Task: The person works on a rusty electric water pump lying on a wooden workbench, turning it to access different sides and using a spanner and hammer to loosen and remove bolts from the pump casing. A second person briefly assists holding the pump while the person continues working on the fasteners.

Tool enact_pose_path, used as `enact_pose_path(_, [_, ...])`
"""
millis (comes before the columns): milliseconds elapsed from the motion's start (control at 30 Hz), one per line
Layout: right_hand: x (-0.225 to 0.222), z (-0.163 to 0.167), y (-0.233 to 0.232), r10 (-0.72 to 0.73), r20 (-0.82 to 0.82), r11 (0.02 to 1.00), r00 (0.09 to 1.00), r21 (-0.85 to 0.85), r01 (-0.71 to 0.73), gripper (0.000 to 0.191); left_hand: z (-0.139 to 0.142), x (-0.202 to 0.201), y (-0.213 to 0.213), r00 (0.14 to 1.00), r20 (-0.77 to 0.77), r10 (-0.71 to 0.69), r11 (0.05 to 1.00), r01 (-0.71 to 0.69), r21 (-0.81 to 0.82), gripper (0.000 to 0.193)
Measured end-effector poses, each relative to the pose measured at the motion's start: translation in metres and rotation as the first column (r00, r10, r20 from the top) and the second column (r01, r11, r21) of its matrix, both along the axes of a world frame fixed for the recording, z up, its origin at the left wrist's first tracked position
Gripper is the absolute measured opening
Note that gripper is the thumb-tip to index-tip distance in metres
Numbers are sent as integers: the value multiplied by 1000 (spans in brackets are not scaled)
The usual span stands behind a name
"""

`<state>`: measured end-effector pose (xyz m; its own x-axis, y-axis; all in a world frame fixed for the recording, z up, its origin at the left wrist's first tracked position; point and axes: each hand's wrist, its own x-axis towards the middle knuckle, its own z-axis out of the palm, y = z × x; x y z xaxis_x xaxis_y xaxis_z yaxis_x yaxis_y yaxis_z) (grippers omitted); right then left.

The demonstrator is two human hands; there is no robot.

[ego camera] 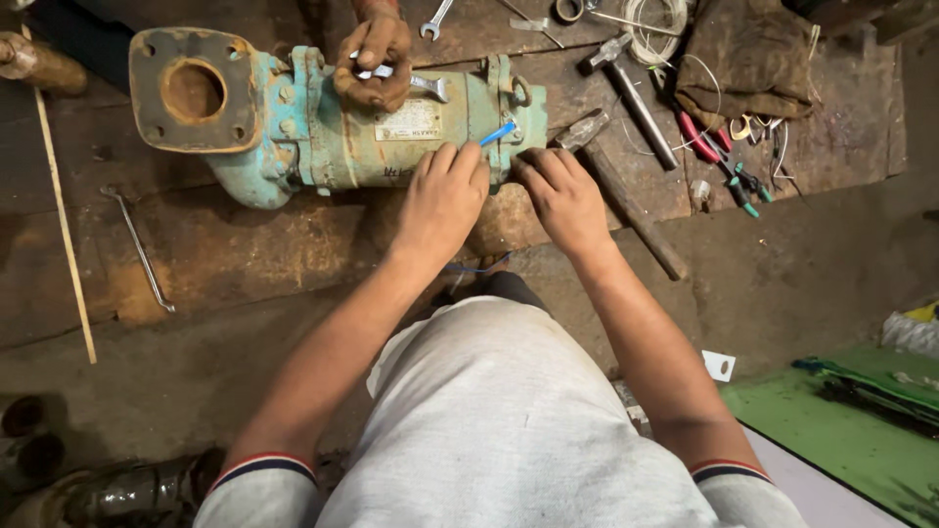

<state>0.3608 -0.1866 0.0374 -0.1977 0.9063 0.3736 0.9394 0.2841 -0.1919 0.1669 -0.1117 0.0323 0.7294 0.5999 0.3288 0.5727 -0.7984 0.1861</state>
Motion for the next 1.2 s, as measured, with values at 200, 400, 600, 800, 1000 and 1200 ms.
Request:
enact_pose_path(200, [-3, 3, -4, -39, -42, 999, 998, -1, 39, 37, 3, -3, -4, 990, 133, 51, 995, -63, 80, 25])
enact_pose_path(400, [-4, 6, -4, -23, -52, 1000, 998, -16, 22, 36, -1, -3, -2, 997, 79, 11, 1000, -11, -2, 12])
enact_pose_path(600, [-7, 4, -6, -55, -44, 998, 998, 22, 56, 35, -3, -4, 3, 979, 203, -22, 1000, 25, -16, 11])
enact_pose_path(800, [-7, 3, -8, -53, -91, 998, 994, 31, 56, 33, -6, -1, -6, 996, 92, 8, 999, -11, 32, 21])
enact_pose_path(1000, [-7, 4, -8, -64, -48, 998, 997, 22, 65, 35, -1, 0, 0, 989, 145, 2, 999, 3, -32, 7])
enact_pose_path(1200, [-8, 3, -9, -66, -125, 997, 990, 37, 71, 31, 1, -1, -10, 997, 73, 18, 997, -24, 78, 31])
